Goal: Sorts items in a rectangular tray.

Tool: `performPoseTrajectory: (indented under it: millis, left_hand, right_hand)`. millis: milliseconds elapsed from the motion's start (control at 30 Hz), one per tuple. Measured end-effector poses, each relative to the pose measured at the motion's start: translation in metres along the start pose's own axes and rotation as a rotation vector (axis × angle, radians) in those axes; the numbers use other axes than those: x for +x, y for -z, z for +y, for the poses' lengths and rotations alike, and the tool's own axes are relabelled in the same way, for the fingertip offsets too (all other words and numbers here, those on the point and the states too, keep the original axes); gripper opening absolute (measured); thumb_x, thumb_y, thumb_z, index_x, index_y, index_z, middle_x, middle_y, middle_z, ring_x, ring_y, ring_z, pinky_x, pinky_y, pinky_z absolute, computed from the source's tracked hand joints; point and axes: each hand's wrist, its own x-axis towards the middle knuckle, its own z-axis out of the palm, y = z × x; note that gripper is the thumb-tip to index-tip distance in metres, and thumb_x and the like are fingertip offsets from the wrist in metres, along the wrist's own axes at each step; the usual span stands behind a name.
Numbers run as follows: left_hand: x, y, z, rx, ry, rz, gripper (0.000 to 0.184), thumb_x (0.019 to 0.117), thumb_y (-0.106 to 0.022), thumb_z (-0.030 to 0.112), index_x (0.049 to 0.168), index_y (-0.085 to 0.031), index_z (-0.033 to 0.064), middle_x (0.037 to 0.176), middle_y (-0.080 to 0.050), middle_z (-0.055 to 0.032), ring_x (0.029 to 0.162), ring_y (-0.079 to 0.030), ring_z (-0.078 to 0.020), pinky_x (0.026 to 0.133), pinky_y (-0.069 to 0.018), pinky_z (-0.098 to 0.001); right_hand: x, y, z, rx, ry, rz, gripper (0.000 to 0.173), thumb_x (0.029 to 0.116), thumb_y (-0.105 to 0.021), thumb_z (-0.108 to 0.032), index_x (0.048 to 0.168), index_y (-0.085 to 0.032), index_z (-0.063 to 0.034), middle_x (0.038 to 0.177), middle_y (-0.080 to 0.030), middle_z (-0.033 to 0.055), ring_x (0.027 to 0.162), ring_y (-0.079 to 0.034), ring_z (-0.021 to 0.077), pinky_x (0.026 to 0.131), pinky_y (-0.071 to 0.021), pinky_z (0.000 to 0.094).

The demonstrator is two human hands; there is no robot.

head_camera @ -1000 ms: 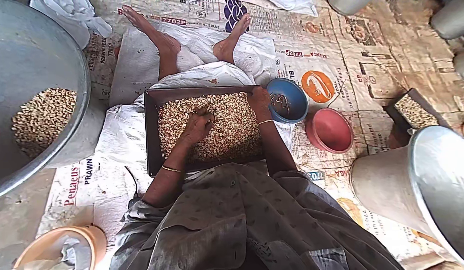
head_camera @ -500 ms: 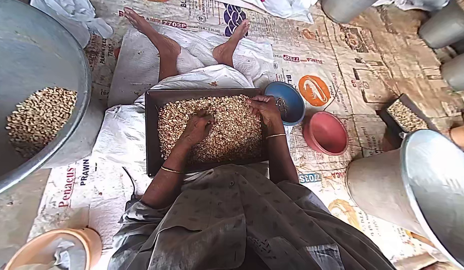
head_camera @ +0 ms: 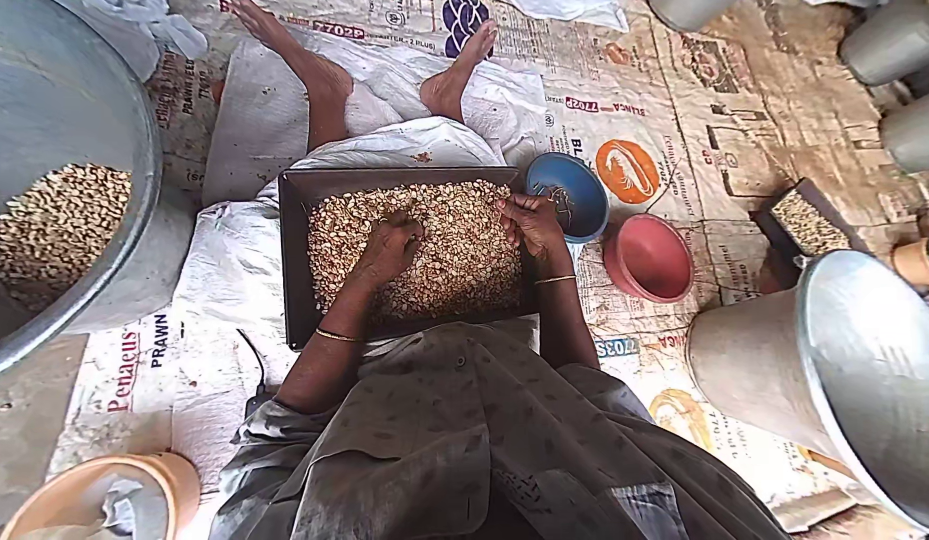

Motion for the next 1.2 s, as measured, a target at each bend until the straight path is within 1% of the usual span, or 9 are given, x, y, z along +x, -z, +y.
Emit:
performPoseTrajectory:
  millis: [367, 467, 567, 633, 700, 800, 900, 1000, 1200]
  left_hand:
    - [-0.001, 0.002, 0.001, -0.002, 0.007, -0.011, 0.019, 0.0960, -0.064, 0.005, 0.112, -0.072, -0.0021, 0.118, -0.063, -0.0280, 0.113, -0.061, -0.0493, 0.096, -0.0463, -0.0678]
    - [0.000, 0.003, 0.002, 0.000, 0.020, -0.024, 0.020, 0.0966, -0.064, 0.005, 0.113, -0.071, -0.0021, 0.119, -0.063, -0.0279, 0.114, -0.060, -0.0493, 0.097, -0.0470, -0.0670]
    - [-0.001, 0.003, 0.002, -0.001, 0.018, -0.020, 0.019, 0.0953, -0.064, 0.004, 0.112, -0.072, -0.0020, 0.117, -0.063, -0.0283, 0.112, -0.061, -0.0493, 0.096, -0.0469, -0.0675]
    - [-0.001, 0.004, 0.003, 0.010, 0.033, -0.035, 0.020, 0.0959, -0.064, 0.005, 0.114, -0.071, -0.0009, 0.117, -0.063, -0.0277, 0.112, -0.060, -0.0480, 0.097, -0.0445, -0.0676]
    - [0.000, 0.004, 0.003, 0.013, 0.037, -0.025, 0.020, 0.0957, -0.064, 0.004, 0.114, -0.072, 0.0000, 0.118, -0.063, -0.0272, 0.113, -0.060, -0.0478, 0.098, -0.0437, -0.0688]
    - [0.000, 0.003, 0.003, 0.022, 0.040, -0.029, 0.020, 0.0962, -0.063, 0.005, 0.114, -0.072, 0.0000, 0.118, -0.063, -0.0271, 0.113, -0.060, -0.0479, 0.098, -0.0444, -0.0685]
    - [0.000, 0.002, 0.002, 0.020, 0.040, -0.039, 0.020, 0.0960, -0.062, 0.003, 0.113, -0.072, -0.0003, 0.118, -0.063, -0.0273, 0.113, -0.060, -0.0479, 0.099, -0.0437, -0.0680]
    - [-0.001, 0.004, 0.003, 0.024, 0.049, -0.024, 0.021, 0.0971, -0.059, 0.001, 0.113, -0.072, -0.0013, 0.119, -0.063, -0.0273, 0.113, -0.061, -0.0474, 0.097, -0.0457, -0.0671]
    - [-0.012, 0.044, -0.010, -0.193, 0.272, 0.323, 0.028, 0.1013, -0.047, -0.001, 0.115, -0.071, -0.0055, 0.118, -0.067, -0.0263, 0.113, -0.065, -0.0375, 0.102, -0.0491, -0.0513]
  right_hand:
    - [-0.004, 0.004, -0.003, -0.015, -0.050, 0.007, 0.024, 0.1043, -0.060, -0.014, 0.081, -0.061, -0.0069, 0.056, -0.057, -0.0036, 0.039, -0.050, 0.0034, 0.035, -0.0438, 0.0190]
    - [0.008, 0.020, -0.004, 0.172, 0.046, 0.232, 0.026, 0.1074, -0.054, -0.018, 0.085, -0.063, -0.0070, 0.061, -0.062, -0.0035, 0.042, -0.053, 0.0024, 0.037, -0.0449, 0.0176]
    - [0.029, 0.040, -0.007, 0.631, 0.031, 0.528, 0.038, 0.1128, -0.037, -0.036, 0.104, -0.061, -0.0071, 0.080, -0.067, -0.0003, 0.062, -0.063, 0.0043, 0.054, -0.0516, 0.0181]
    - [0.036, 0.042, -0.003, 0.720, 0.005, 0.584, 0.030, 0.1133, -0.037, -0.029, 0.111, -0.055, -0.0056, 0.086, -0.068, 0.0031, 0.070, -0.067, 0.0075, 0.063, -0.0575, 0.0211]
    - [0.036, 0.029, 0.000, 0.552, -0.006, 0.518, 0.025, 0.1107, -0.042, -0.018, 0.101, -0.061, -0.0034, 0.079, -0.070, 0.0035, 0.065, -0.069, 0.0092, 0.058, -0.0577, 0.0214]
    - [0.036, 0.004, 0.003, 0.211, 0.064, 0.295, 0.019, 0.1076, -0.048, -0.009, 0.101, -0.063, 0.0007, 0.077, -0.073, 0.0068, 0.061, -0.071, 0.0145, 0.055, -0.0607, 0.0277]
    - [0.053, -0.017, 0.005, -0.315, 0.147, 0.180, 0.020, 0.1024, -0.055, -0.004, 0.115, -0.068, 0.0041, 0.096, -0.071, 0.0116, 0.076, -0.072, 0.0155, 0.071, -0.0626, 0.0314]
    - [0.067, -0.032, 0.010, -0.906, 0.235, 0.163, 0.025, 0.0992, -0.058, -0.008, 0.117, -0.075, -0.0021, 0.115, -0.073, 0.0192, 0.110, -0.070, 0.0328, 0.100, -0.0516, 0.0501]
    - [0.062, -0.050, 0.019, -1.087, 0.241, 0.238, 0.024, 0.1025, -0.051, -0.006, 0.116, -0.069, 0.0029, 0.116, -0.070, 0.0264, 0.114, -0.066, 0.0445, 0.101, -0.0483, 0.0575]
